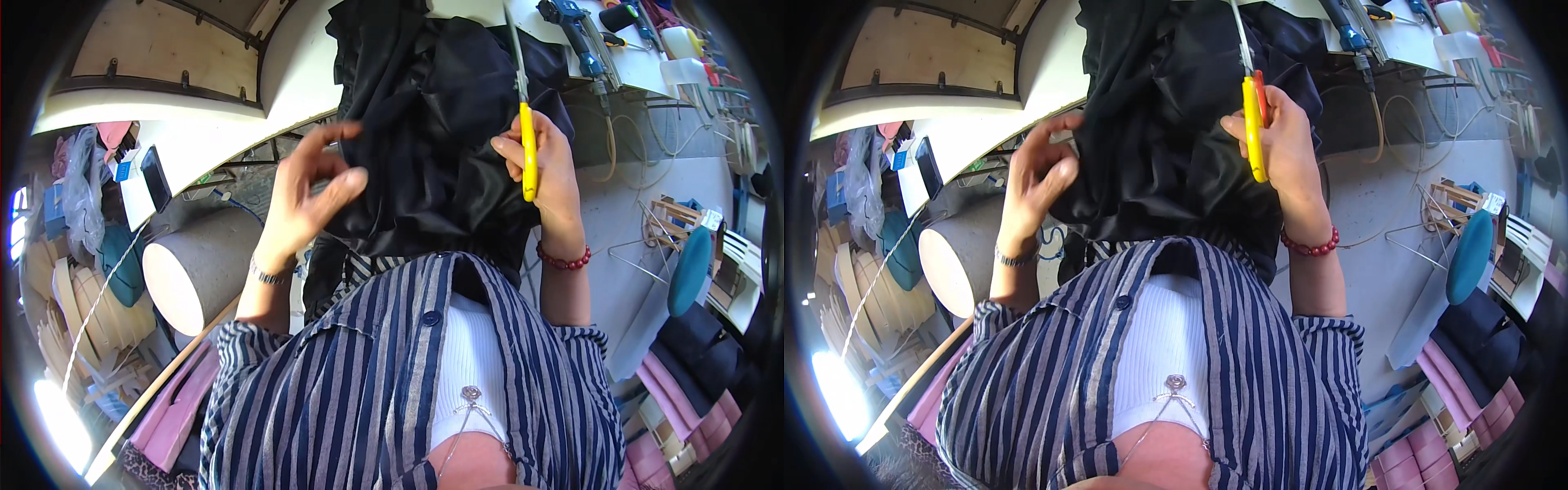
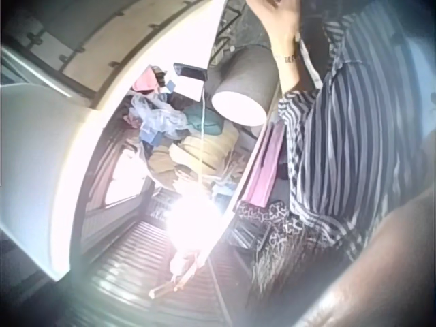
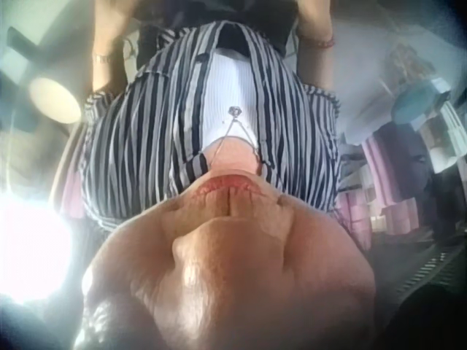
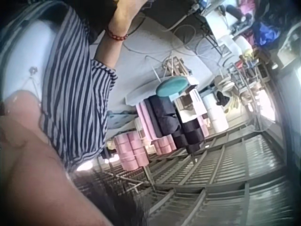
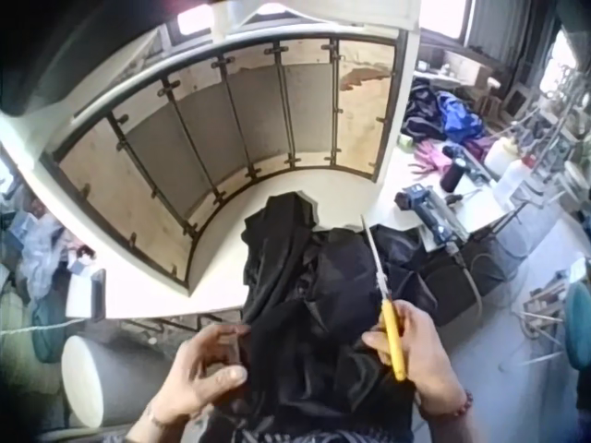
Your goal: Cutting a piece of black fabric using yellow-handled scissors in a workshop environment.
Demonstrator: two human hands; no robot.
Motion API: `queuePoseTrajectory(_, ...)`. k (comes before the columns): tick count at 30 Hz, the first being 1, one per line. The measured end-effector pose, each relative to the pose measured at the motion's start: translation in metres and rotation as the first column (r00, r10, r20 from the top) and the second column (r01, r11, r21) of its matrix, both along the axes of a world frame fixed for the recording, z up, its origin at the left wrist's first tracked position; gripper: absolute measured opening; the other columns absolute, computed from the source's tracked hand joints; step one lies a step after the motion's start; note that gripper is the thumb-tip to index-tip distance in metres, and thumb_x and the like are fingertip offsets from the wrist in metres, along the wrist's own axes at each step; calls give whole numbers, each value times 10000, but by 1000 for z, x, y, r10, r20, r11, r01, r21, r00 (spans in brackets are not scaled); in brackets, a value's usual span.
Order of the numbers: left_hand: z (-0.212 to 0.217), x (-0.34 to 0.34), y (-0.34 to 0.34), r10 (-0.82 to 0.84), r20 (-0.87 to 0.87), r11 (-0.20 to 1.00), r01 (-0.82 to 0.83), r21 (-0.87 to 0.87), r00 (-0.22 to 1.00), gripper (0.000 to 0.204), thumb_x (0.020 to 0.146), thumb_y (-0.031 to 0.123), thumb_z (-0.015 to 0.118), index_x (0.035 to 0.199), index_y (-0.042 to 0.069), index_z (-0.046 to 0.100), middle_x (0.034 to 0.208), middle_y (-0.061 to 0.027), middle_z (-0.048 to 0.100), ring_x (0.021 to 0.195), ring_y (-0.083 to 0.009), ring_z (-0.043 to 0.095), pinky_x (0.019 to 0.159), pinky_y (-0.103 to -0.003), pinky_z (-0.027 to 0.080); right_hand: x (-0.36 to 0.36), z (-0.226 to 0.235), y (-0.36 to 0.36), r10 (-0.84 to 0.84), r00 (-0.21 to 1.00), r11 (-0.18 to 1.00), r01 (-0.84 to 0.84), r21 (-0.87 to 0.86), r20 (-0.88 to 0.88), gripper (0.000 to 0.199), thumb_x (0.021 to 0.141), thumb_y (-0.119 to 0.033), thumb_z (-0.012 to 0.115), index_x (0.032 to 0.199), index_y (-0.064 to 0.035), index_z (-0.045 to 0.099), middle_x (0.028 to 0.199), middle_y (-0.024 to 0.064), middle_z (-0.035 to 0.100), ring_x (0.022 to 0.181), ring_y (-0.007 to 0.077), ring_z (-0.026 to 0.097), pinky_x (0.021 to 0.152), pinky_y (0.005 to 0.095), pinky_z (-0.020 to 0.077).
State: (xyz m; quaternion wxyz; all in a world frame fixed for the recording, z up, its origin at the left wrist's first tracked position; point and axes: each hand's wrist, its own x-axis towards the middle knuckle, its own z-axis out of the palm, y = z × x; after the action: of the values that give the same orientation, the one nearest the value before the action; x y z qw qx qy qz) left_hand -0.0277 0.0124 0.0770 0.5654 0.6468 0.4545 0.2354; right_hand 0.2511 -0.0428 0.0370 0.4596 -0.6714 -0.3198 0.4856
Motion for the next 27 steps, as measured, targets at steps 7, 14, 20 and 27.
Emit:
queuePoseTrajectory(7,-36,54,62,-7,-541,781,342,522,841,645,615,450,779,1059,13,609,759,-142,638,700,-282,627,647,-352,484,-18,-3,-10,-15,997,1000,16,10,-76,245,724,-88,715,834,-39,501,670,50,570,448,80,474,431,190,372)
queuePoseTrajectory(14,-73,56,113,-70,-532,774,383,504,844,258,688,225,710,782,-5,641,715,-156,630,705,-303,621,635,-351,484,-20,-19,-21,-45,991,999,47,14,-123,236,735,-107,715,830,-60,504,663,53,571,435,89,468,424,187,366)
queuePoseTrajectory(20,0,47,89,86,649,971,81,-223,756,102,822,112,609,858,18,622,1037,-161,611,857,-177,606,808,-252,464,-10,-18,-27,-71,991,997,68,-33,-110,227,749,-104,707,847,-55,508,655,51,562,428,82,466,412,187,362)
queuePoseTrajectory(27,-7,23,38,168,487,976,-214,40,857,53,819,38,605,858,1,602,1095,-150,614,1023,-210,568,935,-311,394,-21,1,-15,-122,984,992,126,24,-133,238,758,-116,701,853,-26,503,714,82,626,407,63,451,388,171,336)
